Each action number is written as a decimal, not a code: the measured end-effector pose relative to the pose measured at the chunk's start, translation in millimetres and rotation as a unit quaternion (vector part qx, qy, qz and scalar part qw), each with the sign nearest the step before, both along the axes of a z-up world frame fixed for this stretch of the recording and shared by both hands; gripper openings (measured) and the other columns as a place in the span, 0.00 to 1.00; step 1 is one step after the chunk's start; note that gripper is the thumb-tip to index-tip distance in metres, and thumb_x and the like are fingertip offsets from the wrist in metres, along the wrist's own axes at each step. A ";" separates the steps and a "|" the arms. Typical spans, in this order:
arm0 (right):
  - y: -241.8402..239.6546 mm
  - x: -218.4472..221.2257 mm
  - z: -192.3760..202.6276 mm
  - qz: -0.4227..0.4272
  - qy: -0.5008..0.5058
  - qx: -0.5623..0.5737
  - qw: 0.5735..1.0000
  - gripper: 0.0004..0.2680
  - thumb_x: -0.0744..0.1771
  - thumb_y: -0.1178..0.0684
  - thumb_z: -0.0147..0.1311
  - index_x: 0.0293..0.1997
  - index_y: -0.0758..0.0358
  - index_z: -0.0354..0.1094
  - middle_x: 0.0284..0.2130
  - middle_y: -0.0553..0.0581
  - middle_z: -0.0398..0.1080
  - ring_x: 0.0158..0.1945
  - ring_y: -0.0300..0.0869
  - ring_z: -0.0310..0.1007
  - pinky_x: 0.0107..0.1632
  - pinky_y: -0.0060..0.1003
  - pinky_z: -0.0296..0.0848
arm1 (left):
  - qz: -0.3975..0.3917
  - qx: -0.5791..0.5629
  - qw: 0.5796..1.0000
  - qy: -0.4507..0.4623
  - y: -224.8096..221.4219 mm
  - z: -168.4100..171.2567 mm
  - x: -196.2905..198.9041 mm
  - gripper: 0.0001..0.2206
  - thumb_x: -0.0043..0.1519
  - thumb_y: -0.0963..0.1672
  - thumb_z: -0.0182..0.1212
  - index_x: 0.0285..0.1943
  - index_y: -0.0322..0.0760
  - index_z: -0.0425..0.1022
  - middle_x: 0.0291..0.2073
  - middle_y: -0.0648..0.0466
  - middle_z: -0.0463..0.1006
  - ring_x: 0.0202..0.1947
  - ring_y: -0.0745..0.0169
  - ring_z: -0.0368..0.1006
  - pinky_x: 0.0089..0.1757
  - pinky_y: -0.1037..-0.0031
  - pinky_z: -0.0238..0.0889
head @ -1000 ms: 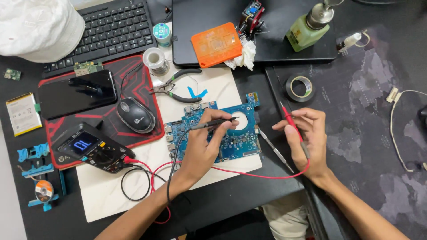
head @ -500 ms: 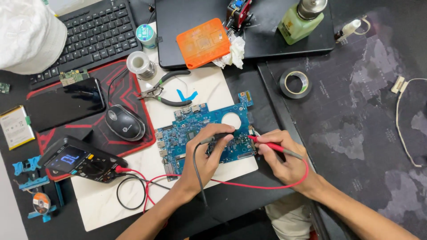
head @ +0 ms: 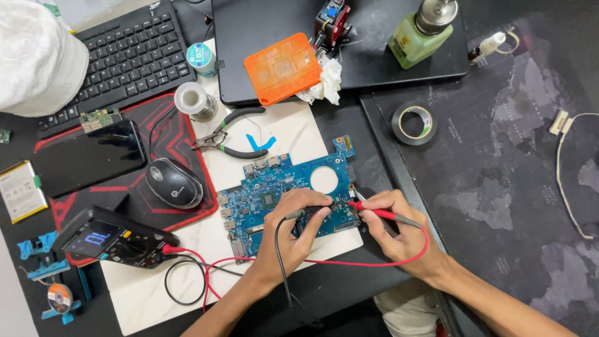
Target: Repairing a laptop motherboard using a multimeter for diagnostics and a heat gun for component rework.
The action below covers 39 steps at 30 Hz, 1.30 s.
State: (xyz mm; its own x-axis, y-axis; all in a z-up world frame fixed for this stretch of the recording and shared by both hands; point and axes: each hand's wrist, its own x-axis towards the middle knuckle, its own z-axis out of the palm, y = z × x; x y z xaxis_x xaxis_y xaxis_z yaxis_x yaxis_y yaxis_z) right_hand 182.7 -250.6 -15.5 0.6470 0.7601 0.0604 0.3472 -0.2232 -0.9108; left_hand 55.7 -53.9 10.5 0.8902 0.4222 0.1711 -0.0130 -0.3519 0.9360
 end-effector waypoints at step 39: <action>-0.8 1.3 -1.4 0.002 0.005 -0.011 1.000 0.06 0.67 0.58 0.56 0.46 0.67 0.68 0.39 0.57 0.77 0.41 0.39 0.80 0.44 0.33 0.77 | -0.005 -0.005 1.000 -0.003 2.3 3.6 2.6 0.04 0.61 0.38 0.66 0.42 0.30 0.79 0.40 0.50 0.83 0.47 0.55 0.78 0.52 0.67 0.67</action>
State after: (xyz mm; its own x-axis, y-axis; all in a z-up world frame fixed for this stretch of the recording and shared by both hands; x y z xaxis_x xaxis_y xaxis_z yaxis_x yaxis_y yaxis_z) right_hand 184.0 -251.4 -16.9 0.6448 0.7634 0.0370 0.3387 -0.2420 -0.9093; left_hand 58.3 -51.6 14.0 0.8936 0.4143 0.1728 -0.0229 -0.3423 0.9393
